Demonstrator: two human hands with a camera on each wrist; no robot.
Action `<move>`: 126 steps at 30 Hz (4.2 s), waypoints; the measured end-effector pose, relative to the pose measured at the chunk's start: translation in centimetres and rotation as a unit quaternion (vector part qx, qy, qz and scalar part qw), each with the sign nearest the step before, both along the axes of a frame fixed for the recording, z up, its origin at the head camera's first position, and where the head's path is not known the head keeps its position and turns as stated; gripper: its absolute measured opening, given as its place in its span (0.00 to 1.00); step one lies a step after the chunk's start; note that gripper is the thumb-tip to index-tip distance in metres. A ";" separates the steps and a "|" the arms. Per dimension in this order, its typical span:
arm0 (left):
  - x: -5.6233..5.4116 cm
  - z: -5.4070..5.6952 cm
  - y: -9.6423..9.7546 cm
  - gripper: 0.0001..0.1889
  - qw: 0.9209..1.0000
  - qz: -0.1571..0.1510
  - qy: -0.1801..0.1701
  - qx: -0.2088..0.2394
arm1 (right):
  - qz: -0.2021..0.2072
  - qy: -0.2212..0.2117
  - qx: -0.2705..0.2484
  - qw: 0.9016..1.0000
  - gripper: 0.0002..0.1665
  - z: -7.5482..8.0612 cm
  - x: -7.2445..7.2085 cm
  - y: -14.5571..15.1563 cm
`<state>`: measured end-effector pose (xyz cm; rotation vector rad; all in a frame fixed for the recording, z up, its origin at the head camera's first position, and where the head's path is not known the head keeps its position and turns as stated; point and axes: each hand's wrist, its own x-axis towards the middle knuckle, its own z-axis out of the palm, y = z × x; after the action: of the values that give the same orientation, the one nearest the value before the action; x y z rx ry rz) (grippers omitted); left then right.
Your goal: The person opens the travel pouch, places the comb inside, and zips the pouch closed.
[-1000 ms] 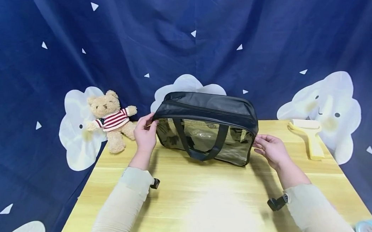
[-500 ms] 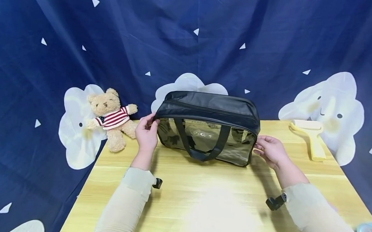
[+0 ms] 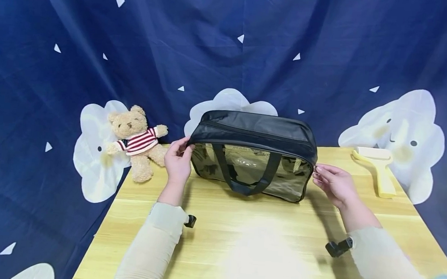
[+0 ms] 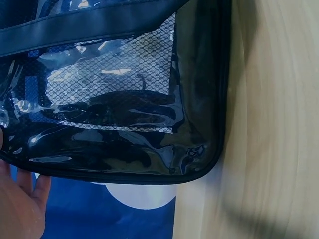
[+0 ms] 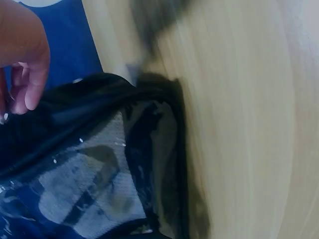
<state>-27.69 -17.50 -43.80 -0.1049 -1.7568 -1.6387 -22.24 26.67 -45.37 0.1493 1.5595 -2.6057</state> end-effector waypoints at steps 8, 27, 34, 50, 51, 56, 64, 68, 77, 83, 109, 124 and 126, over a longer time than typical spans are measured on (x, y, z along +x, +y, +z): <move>-0.2 0.2 0.1 0.13 1.000 -0.001 -0.009 0.006 | 0.037 -0.002 0.049 0.998 0.17 1.4 0.1 1.7; 2.2 2.7 1.5 0.11 0.999 0.029 0.000 -0.014 | 0.100 -0.048 0.029 0.993 0.23 4.3 -0.9 3.9; 0.2 0.1 0.4 0.12 1.000 0.016 0.013 -0.007 | 0.098 -0.039 0.033 0.994 0.22 6.2 -1.4 3.9; 0.1 0.7 0.2 0.11 1.000 -0.005 0.001 -0.020 | 0.092 -0.032 0.081 0.992 0.22 11.2 -3.5 1.0; 0.2 0.7 0.2 0.11 1.000 -0.008 -0.001 -0.020 | 0.091 -0.032 0.084 0.992 0.22 11.4 -3.6 0.8; 0.4 1.3 0.6 0.10 0.999 -0.012 -0.011 -0.028 | 0.088 -0.029 0.099 0.991 0.21 12.4 -4.1 0.0; 2.4 3.9 1.6 0.09 0.999 -0.007 -0.018 -0.050 | 0.075 0.003 0.166 0.983 0.21 13.6 -4.4 -1.9; 1.5 2.6 1.3 0.09 0.998 -0.004 -0.020 -0.054 | 0.064 0.012 0.216 0.974 0.21 14.1 -4.8 -3.1; 0.5 1.0 0.7 0.10 0.999 -0.019 -0.017 -0.035 | 0.041 0.064 0.304 0.950 0.17 15.2 -5.7 -6.1; 0.5 1.0 0.6 0.11 0.999 -0.023 -0.018 -0.039 | 0.021 0.091 0.369 0.925 0.05 15.8 -5.9 -8.0; 0.8 0.8 0.8 0.10 0.998 -0.027 -0.027 -0.044 | 0.028 0.096 0.419 0.903 0.10 17.2 -8.2 -16.6; 1.8 0.2 0.1 0.09 0.999 -0.012 -0.021 -0.027 | 0.054 0.112 0.484 0.866 0.08 16.9 -8.3 -24.0; 1.7 0.3 0.1 0.09 0.999 -0.010 -0.020 -0.035 | 0.050 0.117 0.489 0.863 0.07 16.7 -8.5 -24.8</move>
<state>-26.03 -17.38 -43.48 -0.1236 -1.8490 -1.6042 -30.75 1.91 -28.72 -0.1837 2.7252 -1.5400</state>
